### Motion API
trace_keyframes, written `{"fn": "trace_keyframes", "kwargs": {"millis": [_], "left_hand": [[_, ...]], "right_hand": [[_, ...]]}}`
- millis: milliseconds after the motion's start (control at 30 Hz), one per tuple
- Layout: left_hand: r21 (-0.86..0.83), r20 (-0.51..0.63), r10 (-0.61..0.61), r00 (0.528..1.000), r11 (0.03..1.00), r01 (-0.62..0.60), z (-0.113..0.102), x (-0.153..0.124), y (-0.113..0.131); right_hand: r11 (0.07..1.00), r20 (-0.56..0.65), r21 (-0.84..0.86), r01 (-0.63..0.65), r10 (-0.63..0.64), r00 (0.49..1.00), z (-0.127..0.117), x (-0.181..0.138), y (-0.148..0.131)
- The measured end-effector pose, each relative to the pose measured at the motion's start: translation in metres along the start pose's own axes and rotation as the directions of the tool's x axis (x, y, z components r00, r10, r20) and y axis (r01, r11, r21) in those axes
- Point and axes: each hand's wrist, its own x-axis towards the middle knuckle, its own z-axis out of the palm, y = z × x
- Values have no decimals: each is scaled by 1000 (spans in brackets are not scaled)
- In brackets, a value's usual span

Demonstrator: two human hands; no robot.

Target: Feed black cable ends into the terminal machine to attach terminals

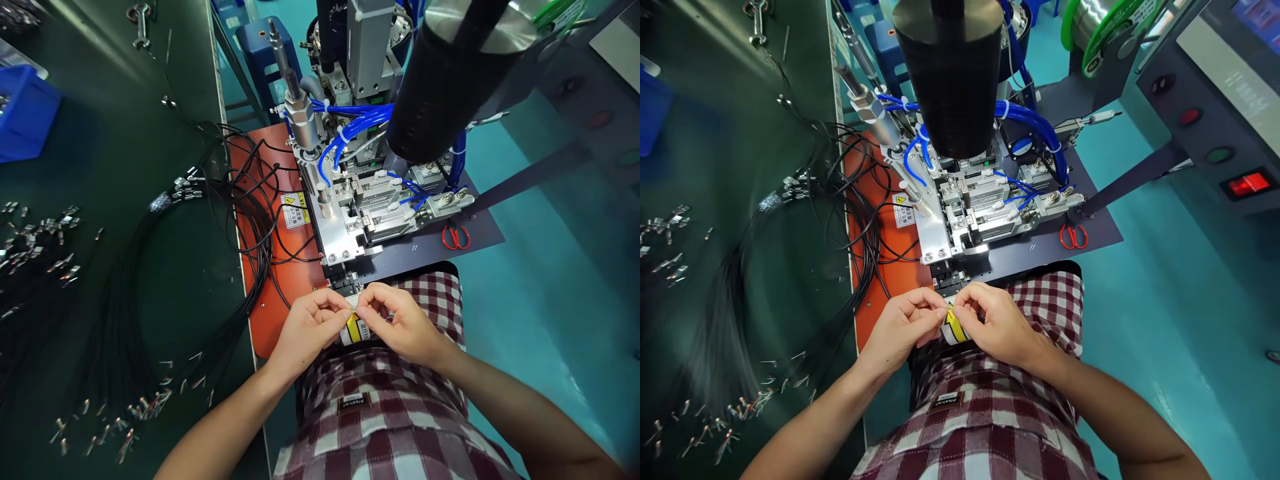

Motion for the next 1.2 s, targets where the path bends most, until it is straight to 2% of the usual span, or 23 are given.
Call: {"fn": "trace_keyframes", "kwargs": {"millis": [200,367,467,667,867,967,1067,1133,1200], "left_hand": [[9,27,-49,998,999,49,0,1,2],[-30,9,-59,998,998,59,-1,4,-2],[-64,6,-75,997,995,76,-2,6,-4],[-93,30,-94,995,991,96,-3,7,-4],[-94,40,-114,993,989,117,-2,6,-3],[-72,64,-130,990,988,134,-4,7,-2],[-31,105,-146,984,988,150,-6,8,0],[4,116,-146,982,989,146,-7,7,1],[79,72,-74,995,995,69,-6,7,0]], "right_hand": [[998,63,-60,13,-10,998,-7,3,-4],[974,93,162,-157,143,985,1,5,10],[944,86,262,-203,186,979,3,3,15],[994,13,45,-97,97,995,3,3,8],[987,58,-160,28,-19,998,1,10,5],[987,124,-133,92,-76,989,-1,13,7],[989,199,-13,147,-141,970,-2,15,12],[987,202,75,145,-157,967,-2,16,17],[981,151,149,121,-143,978,-2,17,24]]}}
